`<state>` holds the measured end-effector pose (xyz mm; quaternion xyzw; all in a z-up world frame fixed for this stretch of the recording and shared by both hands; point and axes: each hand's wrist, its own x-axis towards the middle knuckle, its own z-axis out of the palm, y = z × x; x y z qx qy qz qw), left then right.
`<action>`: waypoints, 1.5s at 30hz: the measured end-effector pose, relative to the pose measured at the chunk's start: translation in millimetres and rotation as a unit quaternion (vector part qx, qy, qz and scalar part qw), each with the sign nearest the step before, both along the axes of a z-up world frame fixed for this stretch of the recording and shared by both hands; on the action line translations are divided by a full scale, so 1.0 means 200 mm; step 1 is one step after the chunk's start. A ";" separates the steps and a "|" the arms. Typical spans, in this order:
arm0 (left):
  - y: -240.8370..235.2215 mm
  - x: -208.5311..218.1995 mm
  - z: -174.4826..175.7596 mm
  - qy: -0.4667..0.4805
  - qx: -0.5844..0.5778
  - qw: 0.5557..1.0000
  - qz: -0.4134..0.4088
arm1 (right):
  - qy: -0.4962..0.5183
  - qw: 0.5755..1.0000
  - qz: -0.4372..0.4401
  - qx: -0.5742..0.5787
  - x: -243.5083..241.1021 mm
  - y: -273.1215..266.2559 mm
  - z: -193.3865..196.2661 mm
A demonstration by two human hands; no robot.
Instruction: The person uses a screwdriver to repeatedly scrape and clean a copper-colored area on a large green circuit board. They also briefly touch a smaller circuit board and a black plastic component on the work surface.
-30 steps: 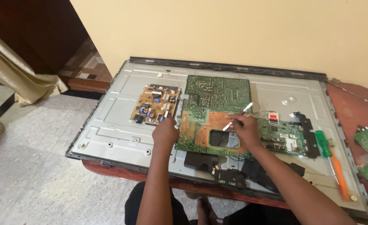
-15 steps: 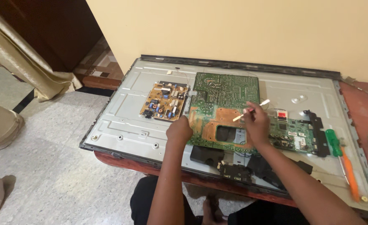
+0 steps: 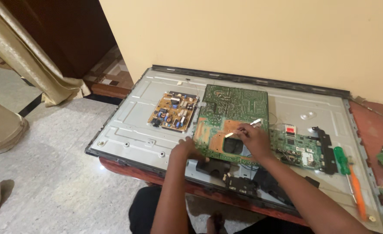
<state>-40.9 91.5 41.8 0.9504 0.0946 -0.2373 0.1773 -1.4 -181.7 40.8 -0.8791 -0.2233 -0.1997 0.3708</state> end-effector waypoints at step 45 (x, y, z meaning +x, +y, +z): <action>-0.61 -0.60 -0.19 -0.614 -0.061 0.786 -0.038 | 0.279 0.896 0.219 0.268 -0.01 -0.03 -0.13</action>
